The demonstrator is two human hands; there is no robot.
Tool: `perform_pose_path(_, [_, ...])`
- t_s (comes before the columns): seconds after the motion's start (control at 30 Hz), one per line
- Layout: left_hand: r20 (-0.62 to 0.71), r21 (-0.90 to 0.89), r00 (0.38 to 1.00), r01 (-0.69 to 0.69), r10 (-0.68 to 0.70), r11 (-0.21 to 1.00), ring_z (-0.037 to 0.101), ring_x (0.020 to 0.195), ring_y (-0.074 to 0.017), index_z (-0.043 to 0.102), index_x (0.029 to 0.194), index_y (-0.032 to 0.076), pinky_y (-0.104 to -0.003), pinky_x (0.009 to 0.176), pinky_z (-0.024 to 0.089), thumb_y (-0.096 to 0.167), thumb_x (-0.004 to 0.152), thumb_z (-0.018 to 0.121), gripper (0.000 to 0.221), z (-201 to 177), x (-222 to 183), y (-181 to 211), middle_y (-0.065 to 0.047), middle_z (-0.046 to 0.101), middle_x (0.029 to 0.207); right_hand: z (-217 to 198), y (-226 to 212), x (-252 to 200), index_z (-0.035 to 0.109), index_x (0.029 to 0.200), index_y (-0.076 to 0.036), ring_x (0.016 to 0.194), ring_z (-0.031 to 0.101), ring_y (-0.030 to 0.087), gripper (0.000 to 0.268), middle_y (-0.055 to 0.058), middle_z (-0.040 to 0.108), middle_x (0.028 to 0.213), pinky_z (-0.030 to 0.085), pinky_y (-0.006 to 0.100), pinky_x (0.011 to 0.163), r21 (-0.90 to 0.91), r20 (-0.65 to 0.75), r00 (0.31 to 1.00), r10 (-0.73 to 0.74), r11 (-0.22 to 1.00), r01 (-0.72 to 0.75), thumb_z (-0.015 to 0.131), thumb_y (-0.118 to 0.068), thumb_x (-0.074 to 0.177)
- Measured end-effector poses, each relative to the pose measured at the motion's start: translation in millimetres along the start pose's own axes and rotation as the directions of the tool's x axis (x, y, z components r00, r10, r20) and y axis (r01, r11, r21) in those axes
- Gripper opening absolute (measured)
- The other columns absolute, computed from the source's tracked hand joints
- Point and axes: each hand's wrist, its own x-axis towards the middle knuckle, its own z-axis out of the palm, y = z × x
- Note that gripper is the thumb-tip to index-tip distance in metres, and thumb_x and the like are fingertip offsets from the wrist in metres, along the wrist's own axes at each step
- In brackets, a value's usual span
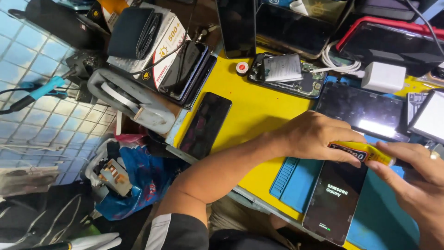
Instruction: The person holds a smartphone and repeatedly applies small pieces of tape to the edges of the device using a tape dispenser. They rotate the phone to access different sides and press the tape down firmly. Later, the person picks up a wallet and opens it to reveal cash inside.
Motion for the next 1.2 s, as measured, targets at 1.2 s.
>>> perform_pose_path(1.2, [0.122, 0.162, 0.992, -0.025, 0.005, 0.986, 0.069, 0.077, -0.0257, 0.077, 0.107, 0.001, -0.039, 0.066, 0.055, 0.013, 0.087, 0.089, 0.026, -27, 18, 8, -0.010, 0.075, 0.090, -24, -16, 32, 0.068, 0.121, -0.003, 0.091, 0.064, 0.024, 0.032, 0.011, 0.070, 0.104, 0.053, 0.036, 0.081, -0.083, 0.124, 0.979, -0.161, 0.982, 0.172, 0.079, -0.017, 0.094])
